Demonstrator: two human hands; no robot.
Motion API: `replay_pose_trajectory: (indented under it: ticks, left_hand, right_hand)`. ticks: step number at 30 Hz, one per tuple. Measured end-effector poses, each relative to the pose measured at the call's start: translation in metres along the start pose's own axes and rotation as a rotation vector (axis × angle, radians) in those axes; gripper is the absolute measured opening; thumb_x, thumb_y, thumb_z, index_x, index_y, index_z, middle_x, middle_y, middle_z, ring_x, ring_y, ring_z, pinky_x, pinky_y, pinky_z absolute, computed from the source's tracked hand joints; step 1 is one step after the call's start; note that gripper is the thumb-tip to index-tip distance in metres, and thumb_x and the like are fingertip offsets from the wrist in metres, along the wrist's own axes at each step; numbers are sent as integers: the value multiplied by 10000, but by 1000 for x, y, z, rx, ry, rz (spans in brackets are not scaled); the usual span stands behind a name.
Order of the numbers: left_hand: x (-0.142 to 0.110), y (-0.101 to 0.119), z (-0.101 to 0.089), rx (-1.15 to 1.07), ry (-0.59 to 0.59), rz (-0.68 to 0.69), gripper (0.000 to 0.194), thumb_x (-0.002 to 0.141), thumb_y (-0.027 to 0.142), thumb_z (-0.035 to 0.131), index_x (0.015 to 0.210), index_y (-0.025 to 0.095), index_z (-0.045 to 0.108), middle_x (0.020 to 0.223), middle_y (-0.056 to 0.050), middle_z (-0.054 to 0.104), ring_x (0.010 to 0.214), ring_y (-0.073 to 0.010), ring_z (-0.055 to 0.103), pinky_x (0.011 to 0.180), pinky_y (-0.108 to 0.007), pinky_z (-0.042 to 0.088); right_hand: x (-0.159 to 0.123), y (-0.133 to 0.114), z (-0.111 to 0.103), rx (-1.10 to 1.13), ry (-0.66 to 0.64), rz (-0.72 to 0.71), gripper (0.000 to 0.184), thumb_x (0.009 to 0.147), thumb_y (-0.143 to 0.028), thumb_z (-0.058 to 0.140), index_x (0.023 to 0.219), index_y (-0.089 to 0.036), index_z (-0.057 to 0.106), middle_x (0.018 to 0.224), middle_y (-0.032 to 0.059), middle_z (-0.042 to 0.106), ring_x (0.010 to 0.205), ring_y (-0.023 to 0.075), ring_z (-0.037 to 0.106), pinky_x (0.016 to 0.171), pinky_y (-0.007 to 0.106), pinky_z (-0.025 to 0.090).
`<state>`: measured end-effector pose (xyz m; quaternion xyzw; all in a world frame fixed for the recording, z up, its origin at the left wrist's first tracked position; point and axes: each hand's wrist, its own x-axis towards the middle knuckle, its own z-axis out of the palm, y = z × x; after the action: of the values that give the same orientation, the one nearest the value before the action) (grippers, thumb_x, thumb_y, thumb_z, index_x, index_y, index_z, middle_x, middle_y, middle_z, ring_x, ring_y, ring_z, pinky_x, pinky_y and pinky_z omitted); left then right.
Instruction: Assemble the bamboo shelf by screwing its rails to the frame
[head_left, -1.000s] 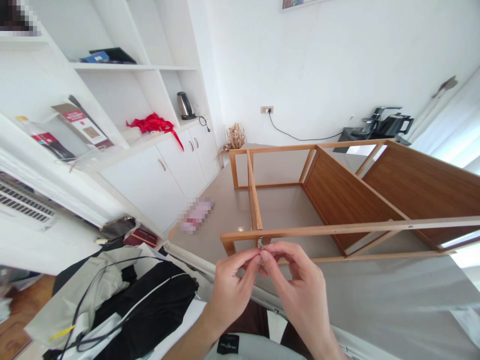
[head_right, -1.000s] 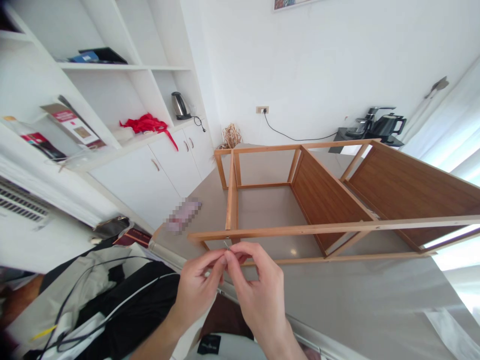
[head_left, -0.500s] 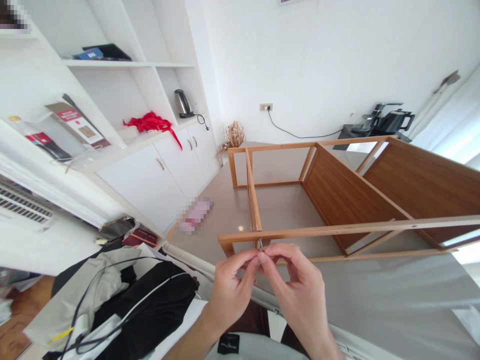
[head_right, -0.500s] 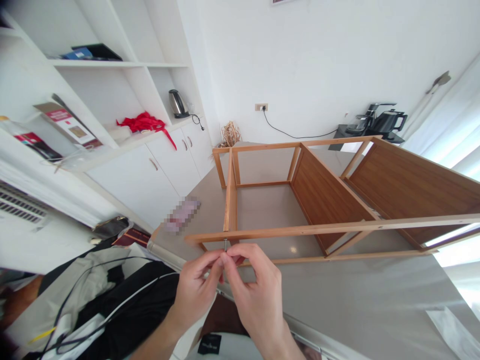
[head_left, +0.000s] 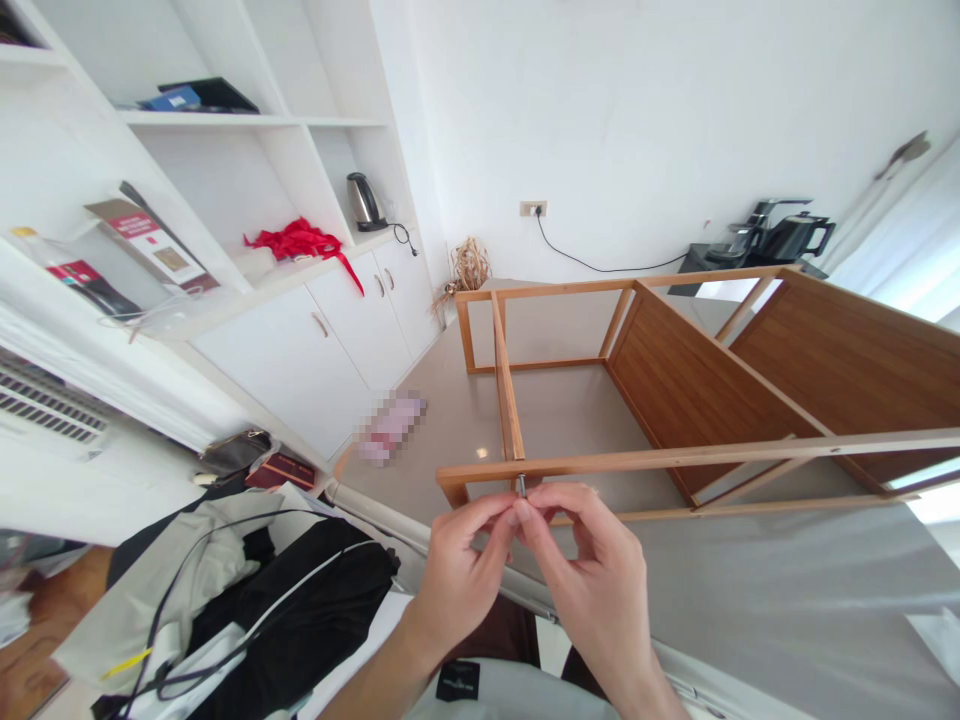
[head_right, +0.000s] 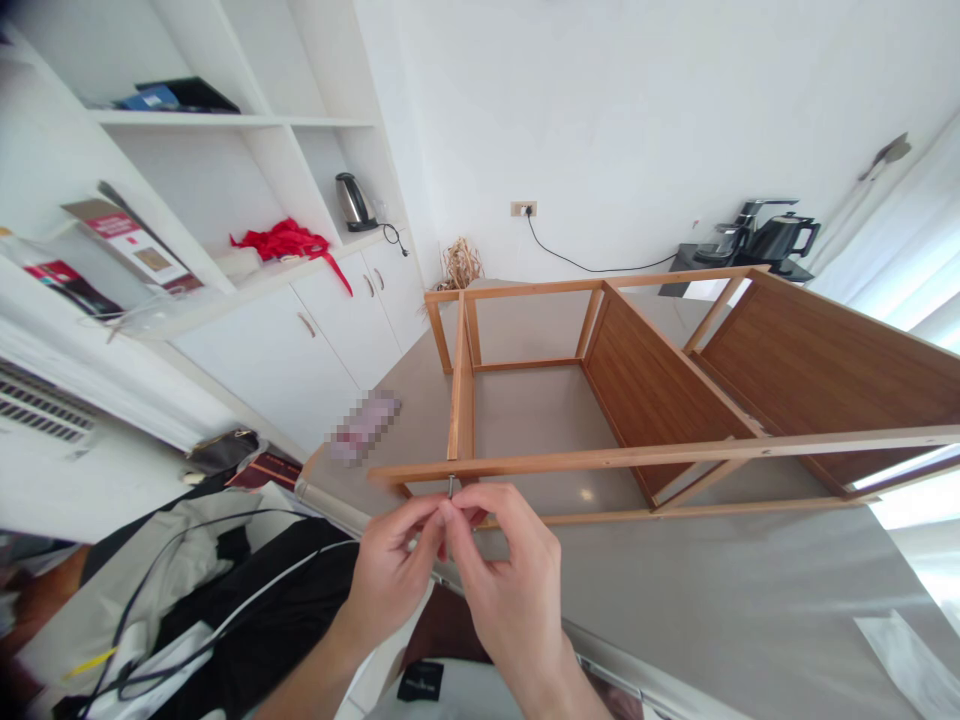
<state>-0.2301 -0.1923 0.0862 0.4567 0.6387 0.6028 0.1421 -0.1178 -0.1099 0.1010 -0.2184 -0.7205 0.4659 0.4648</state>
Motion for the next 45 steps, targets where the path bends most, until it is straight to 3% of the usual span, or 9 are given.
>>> replay_pose_trajectory:
  ticks: [13, 25, 31, 40, 45]
  left_hand:
    - [-1, 0, -3, 22, 23, -9, 212, 1002, 302, 608, 1030, 174, 775, 820, -46, 787, 554, -107, 654, 554, -184, 544]
    - [-8, 0, -8, -130, 83, -184, 184, 958, 354, 684, 980, 184, 749, 763, -31, 764, 559, -120, 673, 492, -177, 557]
    - [-5, 6, -6, -112, 64, -151, 215, 963, 370, 675, 944, 175, 764, 695, -18, 734, 466, -85, 592, 456, -158, 525]
    - [-7, 4, 0, -38, 5, -110, 201, 978, 326, 659, 1011, 174, 787, 807, -53, 790, 568, -120, 658, 575, -204, 570]
    - [-8, 6, -2, 55, 56, 38, 135, 983, 237, 636, 1003, 192, 762, 852, -41, 774, 650, -130, 708, 654, -211, 586]
  right_hand:
    - [-3, 3, 4, 62, 14, 69, 61, 941, -218, 704, 983, -262, 695, 859, -18, 708, 763, 132, 701, 724, 252, 593]
    - [-3, -2, 8, 50, 53, 40, 61, 931, -215, 717, 976, -255, 704, 883, -3, 729, 785, 140, 707, 717, 245, 587]
    - [-7, 0, 7, 46, 42, 26, 89, 934, -191, 705, 990, -259, 697, 909, 0, 722, 798, 140, 700, 720, 256, 590]
    - [-4, 1, 4, -3, 21, -26, 137, 928, -160, 701, 1018, -264, 689, 878, -8, 692, 770, 135, 665, 727, 270, 578]
    - [-6, 0, 2, 38, 55, -16, 156, 927, -155, 702, 1041, -261, 688, 909, 7, 702, 786, 144, 676, 730, 275, 590]
